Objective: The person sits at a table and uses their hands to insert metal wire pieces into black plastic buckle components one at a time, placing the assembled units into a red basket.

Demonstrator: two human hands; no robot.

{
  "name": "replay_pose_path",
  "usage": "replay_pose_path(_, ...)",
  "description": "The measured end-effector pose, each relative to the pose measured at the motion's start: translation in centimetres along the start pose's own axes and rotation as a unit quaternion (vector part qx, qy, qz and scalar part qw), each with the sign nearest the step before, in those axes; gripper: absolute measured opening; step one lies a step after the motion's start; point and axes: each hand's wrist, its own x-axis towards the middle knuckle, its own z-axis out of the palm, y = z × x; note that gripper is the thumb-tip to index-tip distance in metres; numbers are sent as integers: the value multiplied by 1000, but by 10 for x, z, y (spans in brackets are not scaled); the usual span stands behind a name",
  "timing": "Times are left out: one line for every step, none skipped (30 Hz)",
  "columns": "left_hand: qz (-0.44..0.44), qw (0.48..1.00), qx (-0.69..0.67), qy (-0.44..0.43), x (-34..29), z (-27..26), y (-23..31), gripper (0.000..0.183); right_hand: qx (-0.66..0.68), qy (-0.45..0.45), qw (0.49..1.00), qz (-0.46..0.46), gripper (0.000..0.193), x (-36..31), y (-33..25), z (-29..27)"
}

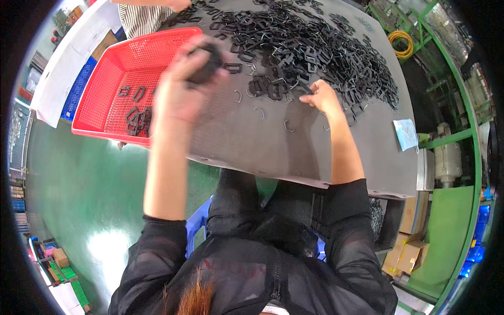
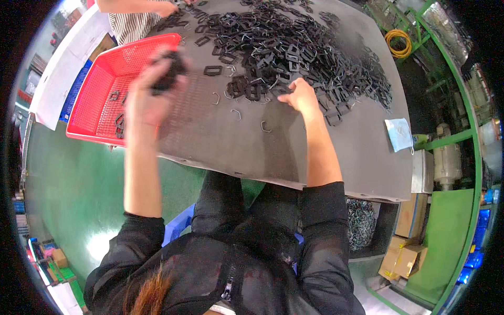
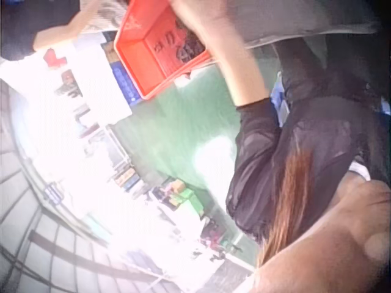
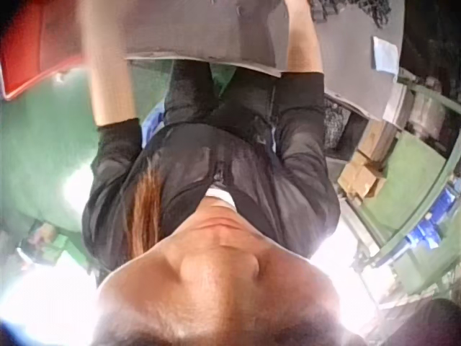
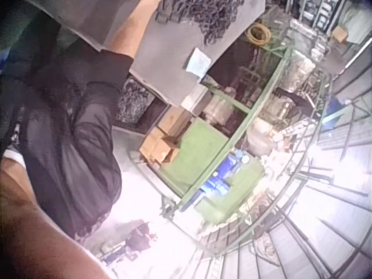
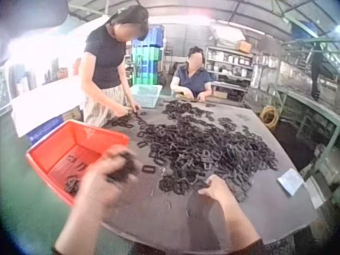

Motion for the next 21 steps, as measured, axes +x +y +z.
replay_pose_path(94,981,163,40,-4,-3,28,31,97,-52,994,1,35,4,-4,-6)
replay_pose_path(155,953,253,62,-5,-11,51,30,191,-100,977,4,28,5,-6,-14)
replay_pose_path(191,920,333,81,-10,-18,73,27,248,-79,964,43,19,-1,-19,-19)
replay_pose_path(185,871,433,140,-11,-31,93,26,175,-66,981,54,21,0,-22,-22)
replay_pose_path(158,816,533,158,-5,-56,111,26,132,-46,990,35,25,6,-13,-23)
replay_pose_path(107,748,636,156,0,-80,120,28,86,-26,996,17,30,14,1,-18)
replay_pose_path(59,668,726,152,3,-99,125,29,43,-6,999,-9,35,16,10,-10)
replay_pose_path(51,617,775,125,1,-115,127,30,2,9,999,-40,41,16,9,-1)
replay_pose_path(38,562,820,100,-5,-132,128,31,-58,16,998,-32,45,7,-7,6)
replay_pose_path(25,508,859,65,-5,-135,123,33,-81,26,996,-13,45,-4,-21,9)
replay_pose_path(87,479,871,71,-6,-135,117,33,-120,47,992,-12,43,-5,-24,17)
replay_pose_path(148,449,878,74,-6,-121,101,33,-159,69,985,-7,42,-5,-24,23)
replay_pose_path(208,419,881,78,-8,-104,83,33,-132,49,990,15,39,-5,-28,21)
replay_pose_path(258,446,855,58,-6,-77,63,33,-91,59,994,11,39,2,-18,19)
replay_pose_path(308,470,826,38,-2,-48,43,32,-49,70,996,6,39,12,-4,15)
replay_pose_path(340,500,796,-18,1,-35,30,29,-3,75,997,-7,39,16,1,11)
replay_pose_path(343,541,766,-60,-4,-21,14,27,-17,93,995,-14,43,11,-7,5)
replay_pose_path(298,575,757,-90,-6,-12,-5,23,-51,114,991,-37,45,4,-13,0)
replay_pose_path(267,598,746,-121,-1,-14,-25,20,-65,114,987,-91,43,0,-9,-3)
replay_pose_path(268,594,749,-124,14,-26,-47,19,-80,116,980,-141,41,-3,0,-3)
replay_pose_path(237,598,754,-130,35,-46,-63,29,-94,118,970,-188,42,-10,11,1)
